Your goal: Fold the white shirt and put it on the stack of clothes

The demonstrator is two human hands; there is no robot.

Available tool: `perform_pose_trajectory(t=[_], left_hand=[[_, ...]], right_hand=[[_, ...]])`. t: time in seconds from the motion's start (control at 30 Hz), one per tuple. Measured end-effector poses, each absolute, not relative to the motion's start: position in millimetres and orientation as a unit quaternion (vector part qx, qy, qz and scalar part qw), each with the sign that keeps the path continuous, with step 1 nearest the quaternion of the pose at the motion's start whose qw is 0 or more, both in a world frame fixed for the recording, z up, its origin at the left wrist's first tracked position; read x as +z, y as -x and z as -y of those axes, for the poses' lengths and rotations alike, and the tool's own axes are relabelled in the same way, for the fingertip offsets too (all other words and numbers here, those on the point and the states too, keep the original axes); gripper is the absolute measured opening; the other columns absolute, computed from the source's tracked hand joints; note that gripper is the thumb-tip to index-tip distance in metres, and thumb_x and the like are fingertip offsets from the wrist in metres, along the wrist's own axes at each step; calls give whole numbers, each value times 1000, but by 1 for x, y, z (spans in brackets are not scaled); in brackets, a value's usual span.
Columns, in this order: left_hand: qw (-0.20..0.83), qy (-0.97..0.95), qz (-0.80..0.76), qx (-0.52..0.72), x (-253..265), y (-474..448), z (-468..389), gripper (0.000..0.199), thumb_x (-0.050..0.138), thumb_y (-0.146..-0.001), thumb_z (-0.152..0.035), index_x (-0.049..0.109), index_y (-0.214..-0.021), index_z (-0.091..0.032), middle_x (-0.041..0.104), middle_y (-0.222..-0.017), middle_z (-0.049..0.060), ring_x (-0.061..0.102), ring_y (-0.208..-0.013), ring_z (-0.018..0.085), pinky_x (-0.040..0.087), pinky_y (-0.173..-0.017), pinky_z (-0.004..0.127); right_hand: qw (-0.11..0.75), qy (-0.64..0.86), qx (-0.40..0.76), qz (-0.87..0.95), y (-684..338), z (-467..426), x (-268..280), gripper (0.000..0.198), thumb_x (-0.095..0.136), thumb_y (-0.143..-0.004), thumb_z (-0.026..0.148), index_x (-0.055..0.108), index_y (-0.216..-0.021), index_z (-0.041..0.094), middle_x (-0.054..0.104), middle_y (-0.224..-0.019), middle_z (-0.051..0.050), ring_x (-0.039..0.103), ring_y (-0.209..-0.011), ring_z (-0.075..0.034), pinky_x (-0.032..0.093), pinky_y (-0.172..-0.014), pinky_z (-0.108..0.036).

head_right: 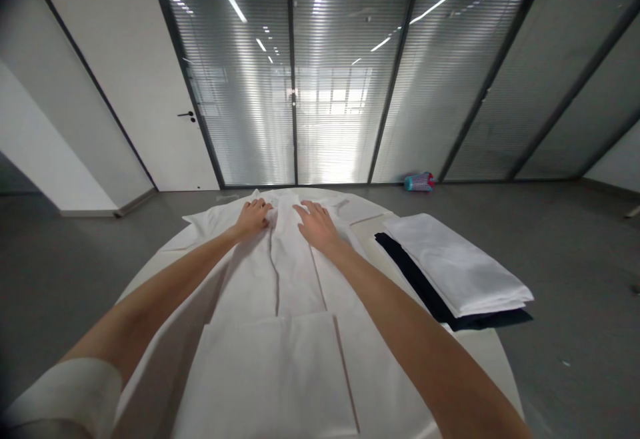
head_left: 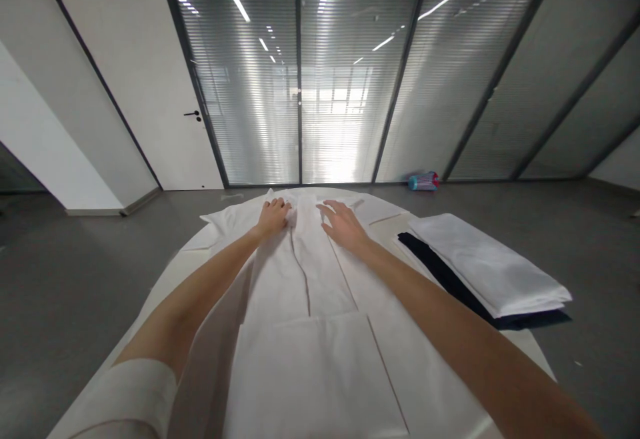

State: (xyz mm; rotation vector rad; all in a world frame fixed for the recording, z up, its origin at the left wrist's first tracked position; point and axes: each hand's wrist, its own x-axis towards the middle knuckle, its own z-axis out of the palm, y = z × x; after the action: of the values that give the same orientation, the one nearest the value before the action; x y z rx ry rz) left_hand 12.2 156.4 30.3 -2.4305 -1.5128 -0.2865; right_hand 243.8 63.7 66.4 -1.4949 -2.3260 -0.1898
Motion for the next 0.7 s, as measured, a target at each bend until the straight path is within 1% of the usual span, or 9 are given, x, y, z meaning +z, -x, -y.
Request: perform_pose_trajectory(t=[0.1, 0.2, 0.27, 0.33, 0.4, 0.47, 0.57, 0.63, 0.7], left_hand=[[128, 836, 523, -106, 24, -12, -153, 43, 51, -88, -15, 54, -131, -19, 58, -126, 15, 51, -119, 31, 31, -101, 45], [118, 833, 530, -109, 19, -9, -154, 46, 49, -90, -16, 52, -136, -21, 60, -124, 15, 53, -118, 31, 29, -103, 46], [106, 827, 541, -111, 17, -4, -158, 48, 49, -91, -19, 51, -138, -21, 61, -125, 15, 52, -121, 31, 27, -106, 48], [89, 814, 564, -111, 18, 3, -164, 48, 51, -91, -27, 51, -139, -19, 60, -127, 17, 51, -124, 33, 25, -108, 51], [59, 799, 590, -103, 20, 12, -173, 47, 53, -91, -35, 55, -134, -17, 62, -125, 18, 52, -122, 35, 30, -106, 53], [25, 789, 607, -88, 24, 20, -183, 45, 56, -89, -37, 59, -129, -18, 65, -122, 15, 55, -120, 33, 38, -102, 51], [-2, 789, 610, -74, 32, 26, -193, 46, 64, -82, -29, 62, -128, -21, 66, -123, 11, 54, -122, 33, 42, -101, 47], [-3, 792, 606, -77, 40, 26, -195, 47, 66, -79, -23, 65, -126, -20, 66, -125, 11, 53, -124, 33, 43, -102, 45], [-1, 792, 605, -88, 50, 25, -192, 42, 66, -78, -18, 69, -120, -21, 68, -122, 10, 57, -119, 30, 46, -99, 38]], right_hand=[[152, 545, -64, 822, -230, -115, 71, 63, 54, -92, 17, 38, -153, 19, 34, -160, -13, 31, -145, -31, 30, -117, -48], [131, 585, 11, 801, -218, -150, 61, 64, 48, -95, 17, 31, -156, 17, 25, -164, -12, 21, -150, -32, 22, -120, -49], [125, 619, 57, 773, -212, -168, 51, 62, 40, -96, 15, 28, -157, 12, 25, -162, -18, 30, -146, -35, 27, -116, -54], [124, 642, 82, 752, -208, -182, 41, 62, 37, -95, 14, 28, -156, 9, 35, -157, -23, 45, -137, -36, 37, -110, -54], [130, 654, 102, 738, -204, -192, 35, 62, 39, -93, 13, 32, -154, 9, 47, -149, -22, 54, -129, -32, 43, -106, -49], [142, 656, 115, 732, -201, -198, 33, 62, 42, -90, 13, 38, -151, 11, 55, -142, -19, 56, -126, -29, 45, -105, -43], [164, 649, 127, 732, -198, -202, 37, 64, 48, -85, 14, 42, -149, 9, 57, -139, -18, 57, -125, -29, 47, -103, -38], [178, 644, 128, 733, -198, -202, 44, 70, 54, -81, 17, 40, -150, 9, 57, -139, -18, 57, -124, -31, 47, -103, -39], [190, 639, 121, 736, -199, -200, 55, 75, 57, -78, 19, 39, -151, 13, 56, -140, -16, 56, -124, -32, 46, -103, -43]])
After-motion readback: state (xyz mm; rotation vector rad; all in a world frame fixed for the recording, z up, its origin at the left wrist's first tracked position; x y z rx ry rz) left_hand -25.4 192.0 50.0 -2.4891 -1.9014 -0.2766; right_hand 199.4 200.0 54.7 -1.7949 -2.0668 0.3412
